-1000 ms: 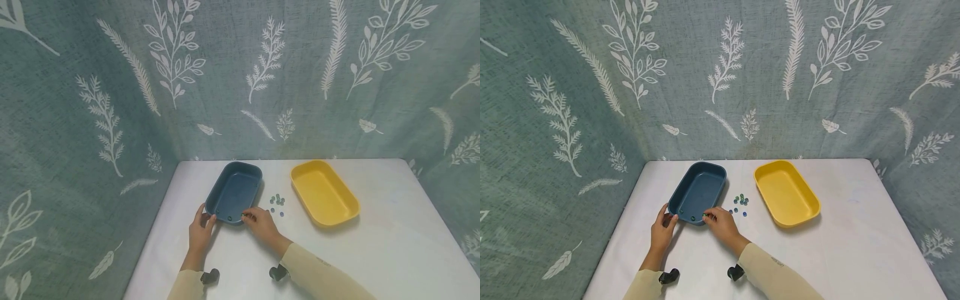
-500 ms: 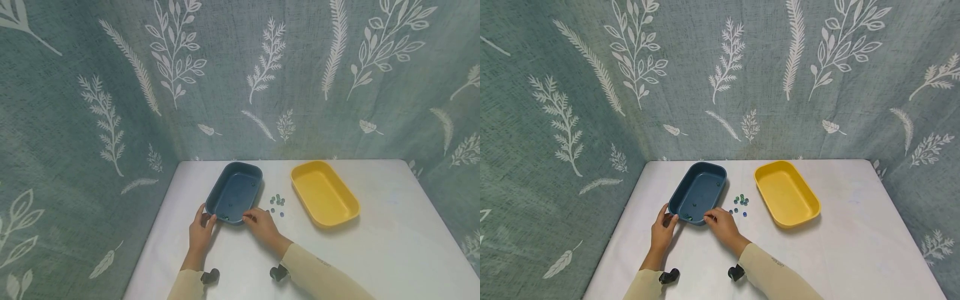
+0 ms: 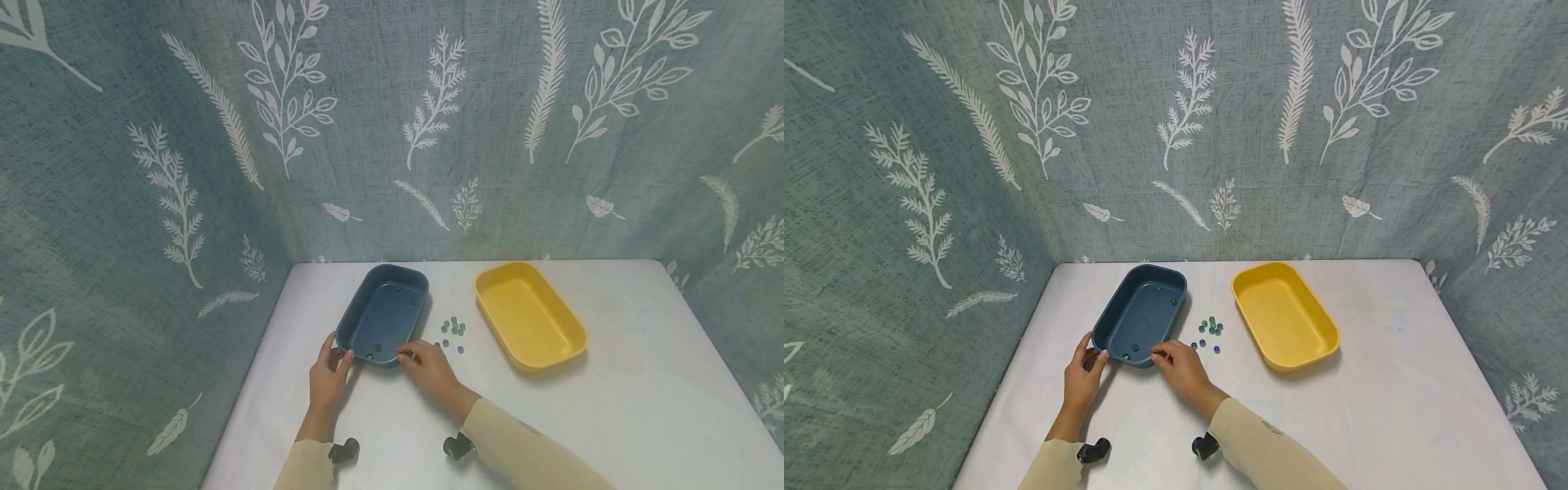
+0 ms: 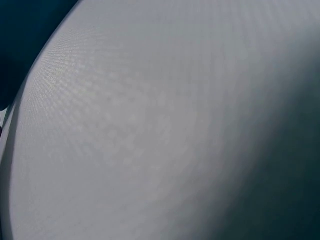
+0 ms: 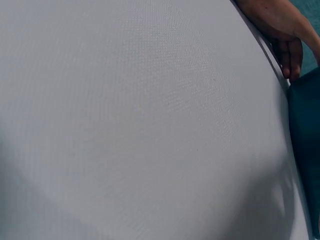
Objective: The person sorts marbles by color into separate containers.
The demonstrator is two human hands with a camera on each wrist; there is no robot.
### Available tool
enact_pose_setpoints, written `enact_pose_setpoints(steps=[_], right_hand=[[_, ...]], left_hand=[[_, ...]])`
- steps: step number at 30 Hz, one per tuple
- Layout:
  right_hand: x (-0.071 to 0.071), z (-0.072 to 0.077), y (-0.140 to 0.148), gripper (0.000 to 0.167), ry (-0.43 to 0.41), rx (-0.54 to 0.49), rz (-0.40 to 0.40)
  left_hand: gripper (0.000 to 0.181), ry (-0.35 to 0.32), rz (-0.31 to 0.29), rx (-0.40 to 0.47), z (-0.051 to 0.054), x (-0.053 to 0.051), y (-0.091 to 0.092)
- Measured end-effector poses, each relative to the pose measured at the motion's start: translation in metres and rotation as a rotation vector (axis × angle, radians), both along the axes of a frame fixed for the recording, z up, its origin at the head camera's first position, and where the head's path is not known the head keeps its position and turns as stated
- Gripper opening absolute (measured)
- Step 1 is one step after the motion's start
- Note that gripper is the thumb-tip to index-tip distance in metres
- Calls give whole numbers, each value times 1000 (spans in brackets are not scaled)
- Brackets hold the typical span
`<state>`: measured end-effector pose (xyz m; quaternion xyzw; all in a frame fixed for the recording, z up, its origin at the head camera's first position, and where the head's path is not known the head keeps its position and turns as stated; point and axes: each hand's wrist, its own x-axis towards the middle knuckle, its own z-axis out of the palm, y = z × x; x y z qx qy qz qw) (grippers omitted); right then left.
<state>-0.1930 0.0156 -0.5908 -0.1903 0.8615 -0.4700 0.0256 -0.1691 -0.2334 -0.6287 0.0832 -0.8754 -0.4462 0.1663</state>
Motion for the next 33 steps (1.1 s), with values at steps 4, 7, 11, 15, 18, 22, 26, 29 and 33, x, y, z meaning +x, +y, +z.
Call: enact_pose_setpoints(steps=[4,7,11,15,18,22,26,29,33], right_hand=[[-2,1,7,20,10,-8,-20],[-6,1,15,18,23,-13,-48],[-14,-1,29,17,37,-18,-98],[-22,-2,45,16,67,-60,-145],[-28,-5,56,15,84,-73,-167],[-35,-8,69,14,73,-56,-198],[-41,-10,76,18,60,-32,-235],[-45,-10,79,24,72,11,-250],[-52,-9,80,29,59,100,-260]], left_hand=[[66,6,3,-16,1,0,1],[66,11,10,-25,4,0,1],[65,9,15,-28,6,-1,0],[66,-4,18,-38,6,-1,-1],[66,-6,18,-34,6,0,0],[66,-7,18,-23,4,0,-1],[66,-13,17,-8,3,0,-1],[65,-15,18,-3,2,1,1],[66,-6,17,-10,2,1,1]])
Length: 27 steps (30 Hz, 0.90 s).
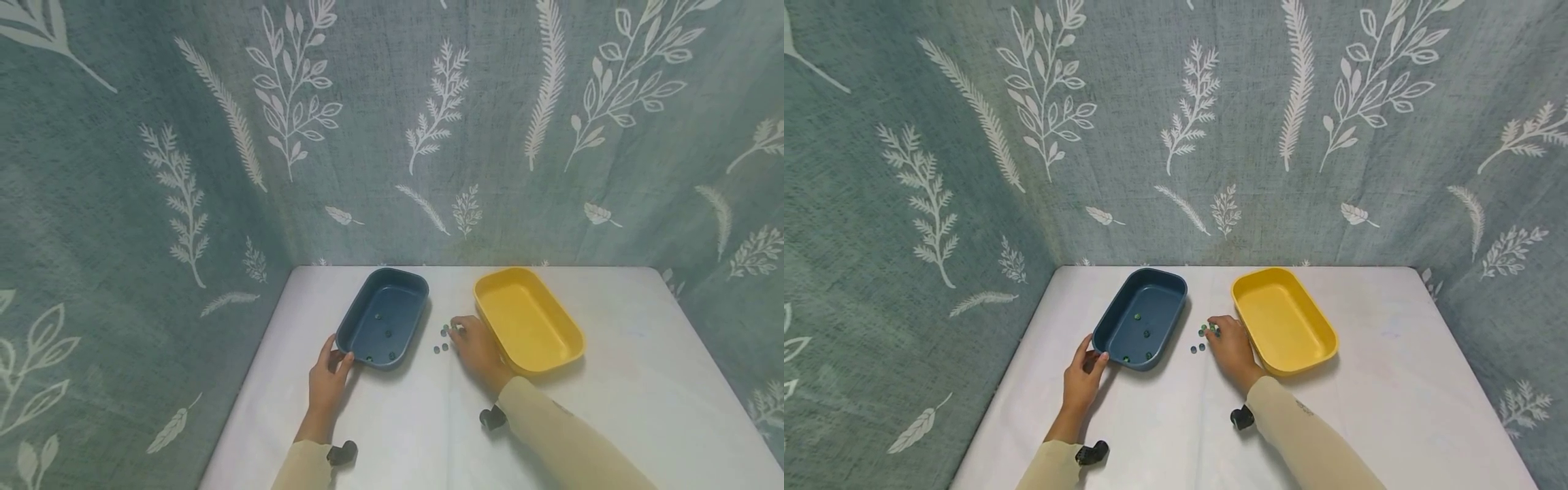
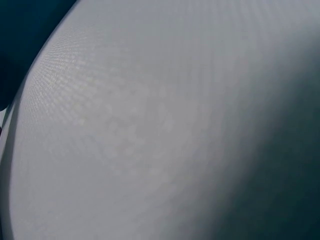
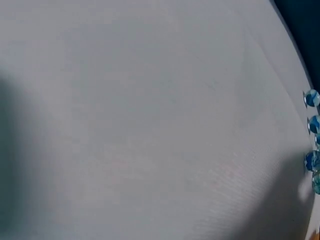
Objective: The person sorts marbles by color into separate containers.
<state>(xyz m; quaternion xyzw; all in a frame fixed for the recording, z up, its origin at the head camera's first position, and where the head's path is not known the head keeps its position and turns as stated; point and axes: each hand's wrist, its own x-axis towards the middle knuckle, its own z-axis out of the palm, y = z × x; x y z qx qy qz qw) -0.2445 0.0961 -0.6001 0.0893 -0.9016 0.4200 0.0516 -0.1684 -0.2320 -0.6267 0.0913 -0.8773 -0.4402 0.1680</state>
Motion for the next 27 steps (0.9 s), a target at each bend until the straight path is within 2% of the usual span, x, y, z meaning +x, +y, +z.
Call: enact_pose_setpoints(steps=[4,9,17,22,27], right_hand=[[-6,0,0,34,-66,87,-24],[-12,0,-2,37,-127,143,-43],[-20,-9,-6,35,-134,208,-76],[-21,-10,-11,35,-101,195,-82],[-21,-11,-14,36,-114,197,-91]], left_hand=[[66,8,-7,-2,0,0,0],[67,-4,-5,0,-2,0,0],[66,-12,-2,14,-2,1,-1],[66,-11,-6,13,-1,1,0],[67,-21,-1,7,0,1,-1]])
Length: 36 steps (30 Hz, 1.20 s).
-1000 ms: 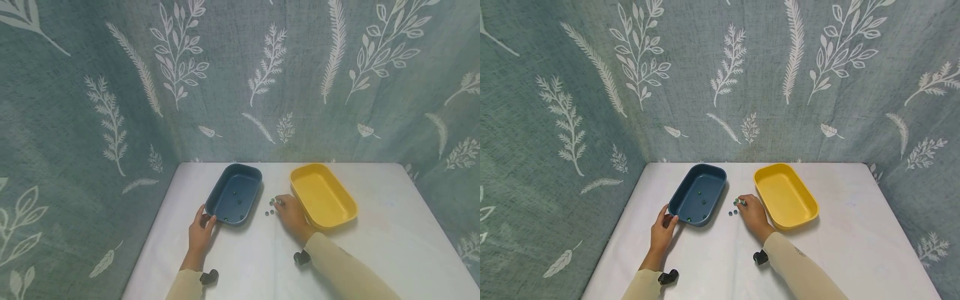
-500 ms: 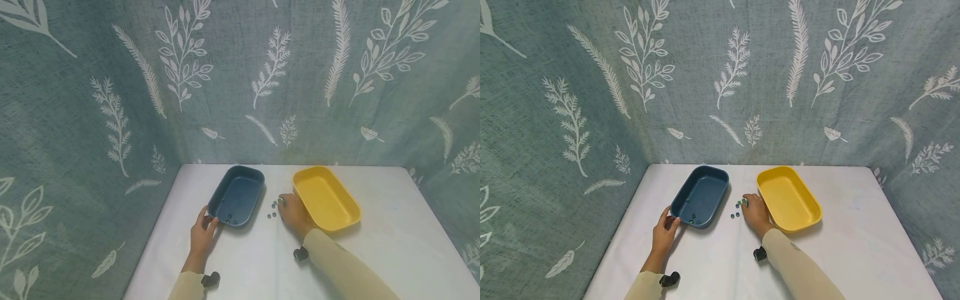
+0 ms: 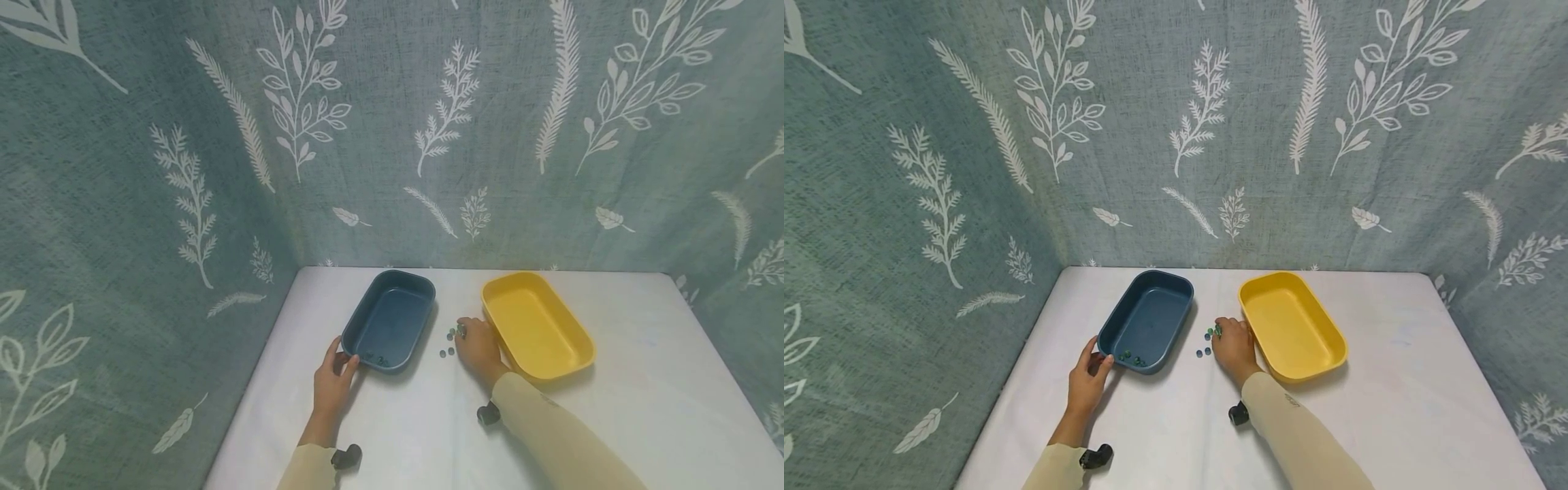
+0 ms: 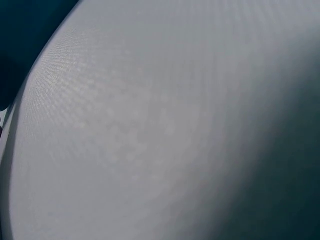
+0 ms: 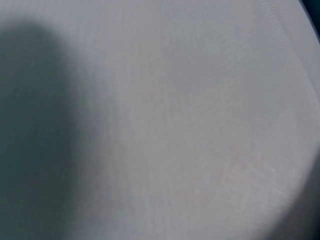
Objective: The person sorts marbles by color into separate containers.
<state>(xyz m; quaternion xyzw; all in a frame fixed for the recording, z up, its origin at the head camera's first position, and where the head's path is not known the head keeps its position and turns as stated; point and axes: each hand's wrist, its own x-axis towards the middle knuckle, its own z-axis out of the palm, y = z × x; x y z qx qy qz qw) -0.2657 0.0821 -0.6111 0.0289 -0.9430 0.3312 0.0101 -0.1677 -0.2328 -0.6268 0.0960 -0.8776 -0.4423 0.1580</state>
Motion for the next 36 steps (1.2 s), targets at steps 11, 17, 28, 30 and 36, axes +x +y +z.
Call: enact_pose_setpoints(steps=[11,17,28,30,36], right_hand=[[0,1,-1,33,0,-7,-20],[-1,0,3,33,39,85,67],[4,3,8,35,41,63,128],[6,5,9,30,87,48,163],[9,13,8,22,117,-11,224]], left_hand=[[66,12,-7,10,1,0,2],[67,6,-3,-4,0,0,3],[65,17,1,-3,0,-1,0],[65,10,2,-4,0,-1,0],[66,-1,13,-14,0,-1,2]])
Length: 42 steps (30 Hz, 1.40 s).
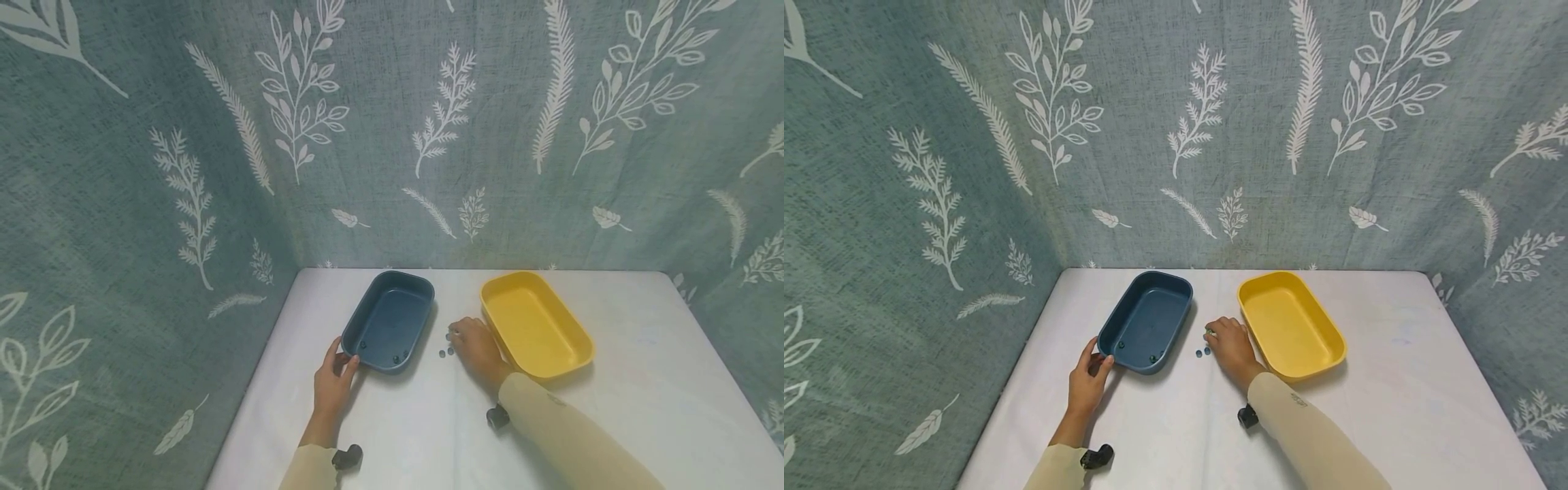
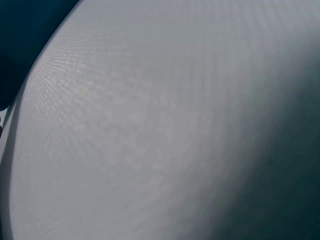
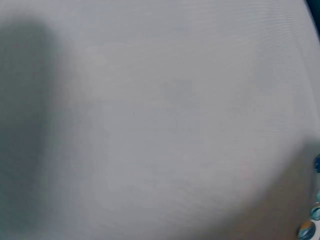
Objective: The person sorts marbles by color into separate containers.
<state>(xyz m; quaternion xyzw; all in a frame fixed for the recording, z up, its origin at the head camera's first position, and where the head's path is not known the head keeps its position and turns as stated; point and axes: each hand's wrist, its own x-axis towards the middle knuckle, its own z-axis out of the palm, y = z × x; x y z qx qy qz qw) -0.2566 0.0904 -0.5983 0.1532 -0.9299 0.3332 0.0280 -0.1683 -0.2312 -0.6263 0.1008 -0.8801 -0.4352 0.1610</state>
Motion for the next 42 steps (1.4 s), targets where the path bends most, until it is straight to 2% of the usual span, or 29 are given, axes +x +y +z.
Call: enact_pose_setpoints(steps=[5,12,17,22,30,38,42], right_hand=[[-4,7,-4,23,-73,-20,-18],[-16,10,-6,27,-82,-14,-51],[-21,20,-8,29,-111,-20,-44],[-22,33,-12,33,-86,-25,-10],[-28,45,-21,32,-58,-8,-14],[-36,45,-33,25,31,-23,46],[-36,46,-40,24,34,-31,47]], left_hand=[[67,3,2,-1,0,0,0],[66,13,-13,-9,-4,-1,-2],[67,10,-21,-13,-4,-2,-3],[66,9,-18,-9,-4,-2,-4],[67,25,-20,-6,-5,-2,-4],[67,3,-5,-31,1,1,0],[67,-5,-10,-25,1,1,0]])
